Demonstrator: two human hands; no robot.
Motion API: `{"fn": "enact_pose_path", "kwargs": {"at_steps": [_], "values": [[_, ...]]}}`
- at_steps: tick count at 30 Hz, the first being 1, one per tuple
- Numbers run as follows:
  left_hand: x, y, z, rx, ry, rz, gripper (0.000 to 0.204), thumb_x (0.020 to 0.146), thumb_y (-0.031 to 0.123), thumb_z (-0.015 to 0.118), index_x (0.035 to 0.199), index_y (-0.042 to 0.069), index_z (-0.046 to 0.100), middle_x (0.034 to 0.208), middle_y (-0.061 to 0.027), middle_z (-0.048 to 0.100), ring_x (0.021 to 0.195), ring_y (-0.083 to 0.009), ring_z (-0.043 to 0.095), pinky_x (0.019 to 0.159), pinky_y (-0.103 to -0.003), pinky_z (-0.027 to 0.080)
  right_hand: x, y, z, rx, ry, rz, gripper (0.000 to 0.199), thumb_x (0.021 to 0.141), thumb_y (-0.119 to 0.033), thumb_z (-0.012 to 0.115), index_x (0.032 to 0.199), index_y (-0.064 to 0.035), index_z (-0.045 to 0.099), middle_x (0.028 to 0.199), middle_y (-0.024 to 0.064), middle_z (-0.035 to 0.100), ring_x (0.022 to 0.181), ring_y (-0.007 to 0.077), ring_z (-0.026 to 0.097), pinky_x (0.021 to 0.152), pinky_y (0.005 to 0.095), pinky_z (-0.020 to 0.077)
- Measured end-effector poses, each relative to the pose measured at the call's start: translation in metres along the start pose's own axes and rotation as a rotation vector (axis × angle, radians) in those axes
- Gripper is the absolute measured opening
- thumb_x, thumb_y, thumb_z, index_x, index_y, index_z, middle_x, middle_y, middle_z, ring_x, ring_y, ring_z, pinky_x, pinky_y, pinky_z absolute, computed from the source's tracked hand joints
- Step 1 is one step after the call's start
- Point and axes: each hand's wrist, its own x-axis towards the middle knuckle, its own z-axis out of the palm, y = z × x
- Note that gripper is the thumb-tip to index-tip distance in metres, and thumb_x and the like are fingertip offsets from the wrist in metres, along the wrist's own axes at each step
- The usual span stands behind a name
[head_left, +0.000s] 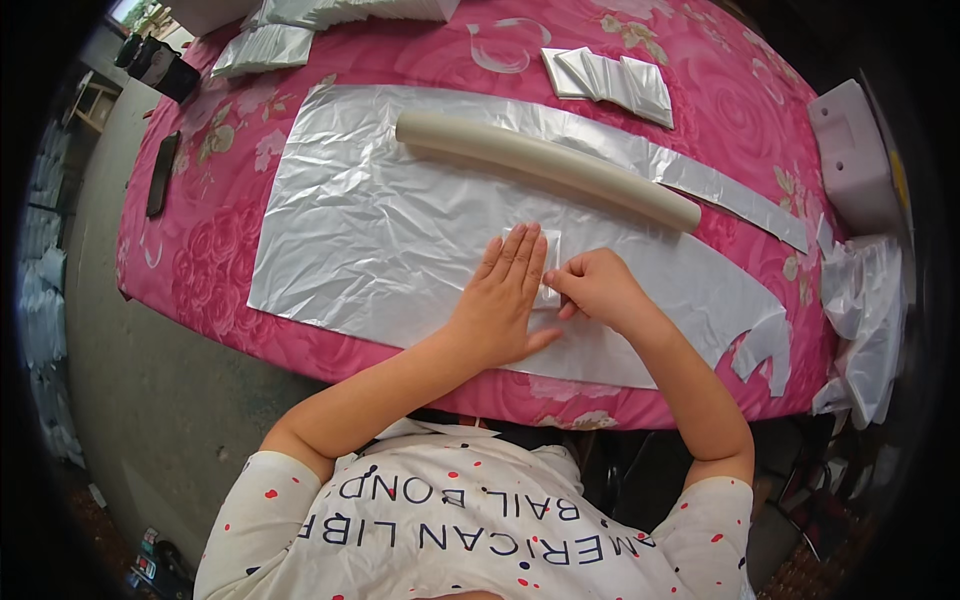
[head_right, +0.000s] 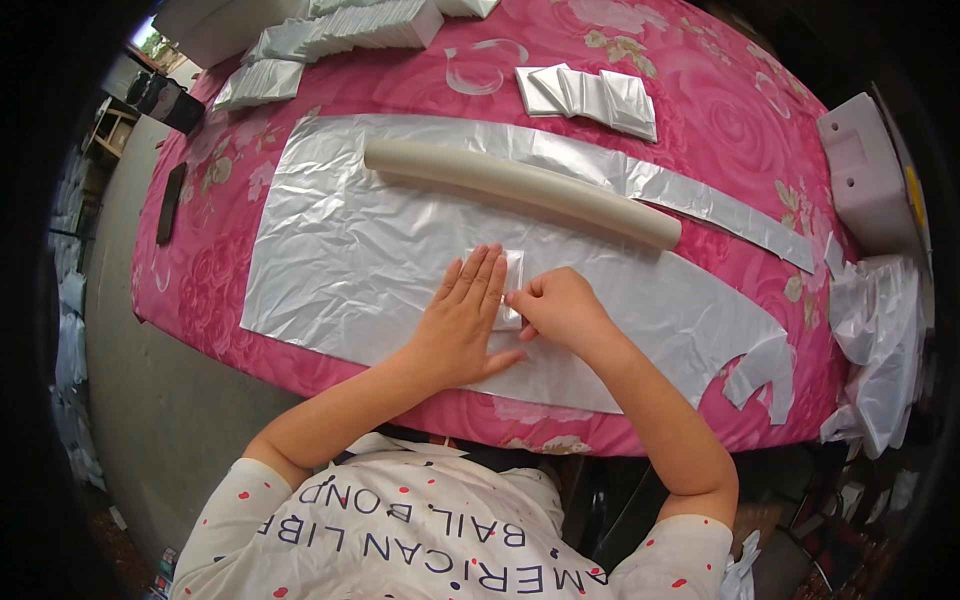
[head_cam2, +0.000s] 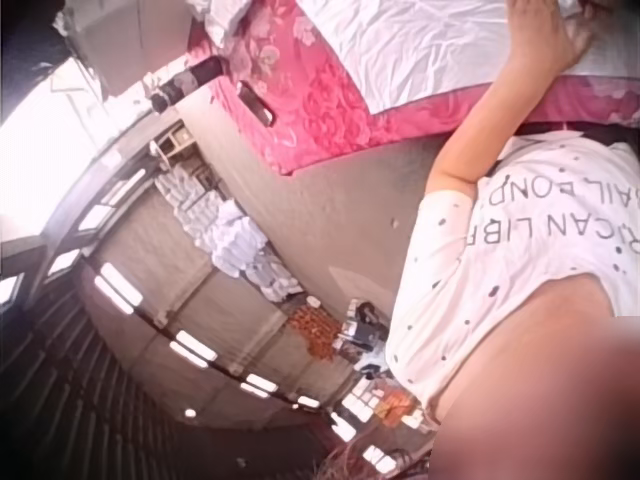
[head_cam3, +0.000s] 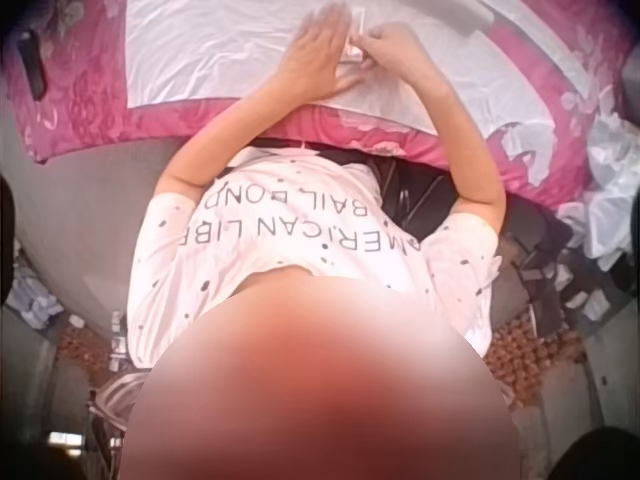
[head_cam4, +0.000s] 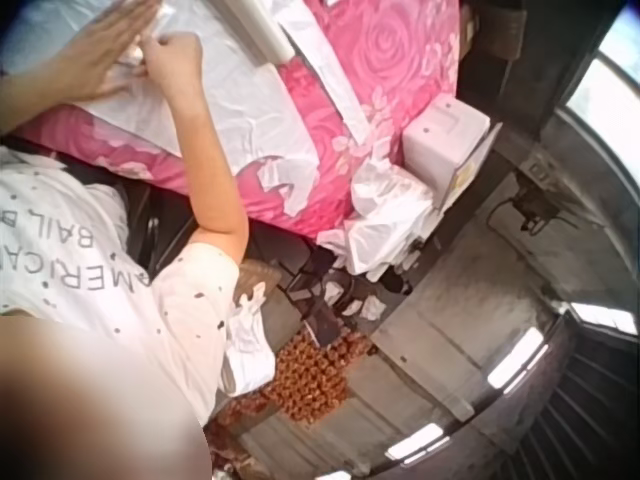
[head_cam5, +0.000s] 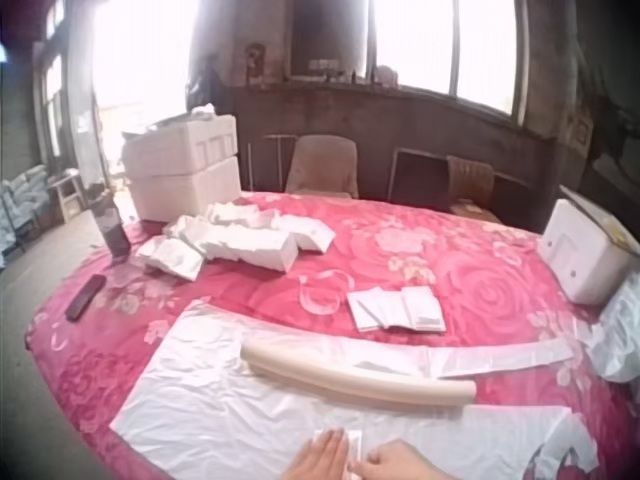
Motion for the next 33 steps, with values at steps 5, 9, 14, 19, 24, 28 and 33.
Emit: {"fn": "enact_pose_path", "kwargs": {"at_steps": [5, 9, 14, 19, 24, 28, 33], "values": [[0.002, 0.0, 0.004, -0.061, 0.044, 0.026, 0.107, 0.072, 0.056, 0.061, 0.138, -0.011, 0.01, 0.146, -0.0258, 0.014, 0.138, -0.0359, 0.009, 0.112, -0.046, 0.007, -0.022, -0.006, 0.008, -0.239, 0.186, -0.178, 0.017, 0.07, -0.016, 0.068, 0.067, 0.0001, 0.062, 0.063, 0.0105, 0.063, 0.059, 0.0184, 0.063, 0.053, 0.0292, 0.0468], [0.0, 0.0, 0.001, -0.067, 0.055, 0.037, 0.108, 0.072, 0.057, 0.06, 0.139, -0.011, 0.009, 0.146, -0.0266, 0.012, 0.138, -0.0368, 0.006, 0.111, -0.047, 0.005, -0.028, 0.0, 0.006, -0.557, 0.297, -0.221, 0.016, 0.065, -0.012, 0.069, 0.074, -0.0008, 0.062, 0.071, 0.0125, 0.064, 0.068, 0.0252, 0.062, 0.062, 0.0349, 0.0478], [-0.016, -0.006, -0.006, -0.111, 0.189, 0.013, 0.104, 0.074, 0.053, 0.062, 0.141, -0.007, 0.009, 0.146, -0.0274, 0.01, 0.138, -0.0377, 0.004, 0.111, -0.047, 0.004, -0.028, -0.004, 0.015, -0.886, 0.439, -0.487, 0.031, 0.068, -0.015, 0.07, 0.094, -0.0016, 0.061, 0.098, 0.0131, 0.063, 0.096, 0.0276, 0.058, 0.088, 0.0388, 0.0423], [-0.082, -0.012, -0.042, -0.589, 0.294, -0.16, 0.065, 0.077, 0.015, 0.067, 0.132, -0.002, 0.038, 0.133, -0.0271, 0.039, 0.124, -0.0342, 0.04, 0.102, -0.042, 0.032, 0.011, -0.006, 0.042, -0.771, 0.542, -0.961, 0.046, 0.078, -0.02, 0.065, 0.117, 0.0004, 0.053, 0.127, 0.0185, 0.048, 0.123, 0.0339, 0.039, 0.103, 0.0426, 0.0304], [-0.19, -0.02, -0.043, -1.132, 0.13, -0.749, 0.017, 0.091, 0.003, 0.048, 0.099, -0.004, 0.061, 0.095, -0.0123, 0.066, 0.087, -0.0186, 0.063, 0.078, -0.026, 0.051, 0.025, -0.002, 0.096, -0.728, 0.479, -0.837, 0.06, 0.087, -0.034, 0.053, 0.134, -0.0006, 0.037, 0.143, 0.0218, 0.026, 0.134, 0.035, 0.022, 0.109, 0.0463, 0.0154], [-0.229, -0.022, -0.033, -1.525, 0.111, -1.283, 0.022, 0.094, 0.013, 0.048, 0.106, -0.003, 0.058, 0.1, -0.0114, 0.063, 0.086, -0.0167, 0.062, 0.074, -0.026, 0.051, 0.009, -0.015, 0.166, -0.673, 0.3, -0.858, 0.063, 0.089, -0.038, 0.048, 0.138, -0.0017, 0.03, 0.146, 0.0217, 0.019, 0.137, 0.0348, 0.014, 0.11, 0.0457, 0.01], [-0.225, -0.031, -0.032, -1.565, 0.135, -1.237, 0.023, 0.091, 0.015, 0.055, 0.103, -0.004, 0.058, 0.096, -0.0128, 0.064, 0.08, -0.0181, 0.063, 0.068, -0.027, 0.051, -0.014, -0.021, 0.226, -0.577, -0.013, -0.983, 0.061, 0.088, -0.03, 0.049, 0.139, -0.0026, 0.029, 0.146, 0.0225, 0.017, 0.138, 0.0362, 0.01, 0.11, 0.0473, 0.0075]]}}
